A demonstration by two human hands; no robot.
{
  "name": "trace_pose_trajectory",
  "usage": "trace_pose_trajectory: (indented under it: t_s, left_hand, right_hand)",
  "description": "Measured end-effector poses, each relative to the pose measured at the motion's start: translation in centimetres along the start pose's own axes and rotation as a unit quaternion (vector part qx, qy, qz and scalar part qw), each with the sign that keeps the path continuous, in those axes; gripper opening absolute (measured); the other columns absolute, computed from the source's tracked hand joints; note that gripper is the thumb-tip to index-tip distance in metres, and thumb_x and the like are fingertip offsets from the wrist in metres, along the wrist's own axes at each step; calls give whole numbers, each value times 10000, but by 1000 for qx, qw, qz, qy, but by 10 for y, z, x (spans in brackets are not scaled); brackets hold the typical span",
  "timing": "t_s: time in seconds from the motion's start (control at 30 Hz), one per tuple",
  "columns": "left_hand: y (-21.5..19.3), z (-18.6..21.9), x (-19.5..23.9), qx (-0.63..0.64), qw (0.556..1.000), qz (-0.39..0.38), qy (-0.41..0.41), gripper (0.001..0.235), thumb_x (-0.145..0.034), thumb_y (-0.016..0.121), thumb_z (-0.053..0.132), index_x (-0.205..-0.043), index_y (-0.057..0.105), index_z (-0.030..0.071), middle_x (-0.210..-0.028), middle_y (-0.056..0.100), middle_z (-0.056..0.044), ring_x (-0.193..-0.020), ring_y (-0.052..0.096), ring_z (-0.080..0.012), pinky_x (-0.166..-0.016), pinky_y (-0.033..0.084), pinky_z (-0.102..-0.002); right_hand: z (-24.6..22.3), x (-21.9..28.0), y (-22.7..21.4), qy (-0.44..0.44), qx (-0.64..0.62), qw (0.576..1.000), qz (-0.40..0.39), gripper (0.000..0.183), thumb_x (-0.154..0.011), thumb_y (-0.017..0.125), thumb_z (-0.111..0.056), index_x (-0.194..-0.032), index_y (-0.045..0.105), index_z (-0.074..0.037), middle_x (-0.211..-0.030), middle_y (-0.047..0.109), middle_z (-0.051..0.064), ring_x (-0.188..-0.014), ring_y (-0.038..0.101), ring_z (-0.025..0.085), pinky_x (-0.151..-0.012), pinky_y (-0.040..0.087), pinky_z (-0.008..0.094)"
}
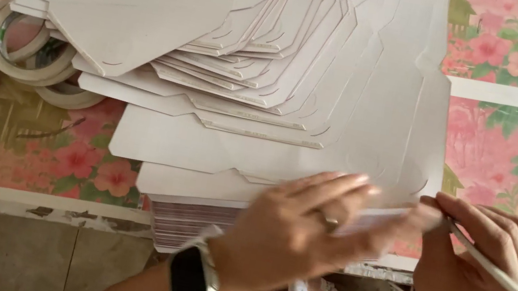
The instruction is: The person applies double-sided tape to the edges of a stack of white paper cutouts. They use a roll of tape in their right hand to apply adhesive to the top sheet while holding the stack steady with their left hand.
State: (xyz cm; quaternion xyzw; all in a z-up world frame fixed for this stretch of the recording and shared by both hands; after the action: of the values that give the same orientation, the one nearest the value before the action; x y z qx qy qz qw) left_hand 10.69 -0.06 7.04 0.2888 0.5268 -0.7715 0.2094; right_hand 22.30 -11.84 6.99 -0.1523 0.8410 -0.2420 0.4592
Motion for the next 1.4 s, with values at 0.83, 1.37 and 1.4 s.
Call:
trace_pose_trajectory:
  t_s: [0.83,1.37,1.4]
  left_hand:
    - [-34,-93,5,-237,948,-202,-71,831,-802,675,598,-1480,236,405,-1561,226,-97,-1413,303,-363,-1078,321,-531]
    - [-49,-87,-4,-119,992,-39,-15,416,-949,625,230,-1339,507,142,-962,688,19,-832,617,-132,-760,504,-316]
    - [-53,-88,-4,-108,994,-17,-25,435,-949,670,148,-1349,501,159,-806,678,47,-633,579,-94,-639,520,-292]
  right_hand:
    - [33,25,3,18,-28,997,71,74,-967,622,119,-1027,661,98,-981,633,216,-857,587,312,-804,467,391]
    - [25,17,5,-27,-39,998,52,114,-955,586,78,-1038,660,59,-988,620,205,-887,600,312,-802,507,383]
    - [25,18,6,-30,-38,997,63,126,-965,583,81,-1063,658,55,-1024,611,218,-919,606,316,-811,523,383]
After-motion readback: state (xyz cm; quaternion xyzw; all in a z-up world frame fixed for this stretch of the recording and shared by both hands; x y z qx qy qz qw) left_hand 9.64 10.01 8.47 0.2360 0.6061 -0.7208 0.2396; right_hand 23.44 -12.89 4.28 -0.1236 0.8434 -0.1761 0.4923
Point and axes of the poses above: each hand's wrist, its own x-axis away from the middle knuckle, its own y-axis out of the palm, z = x × y, the point moved 7 cm from there along -x, towards the middle knuckle
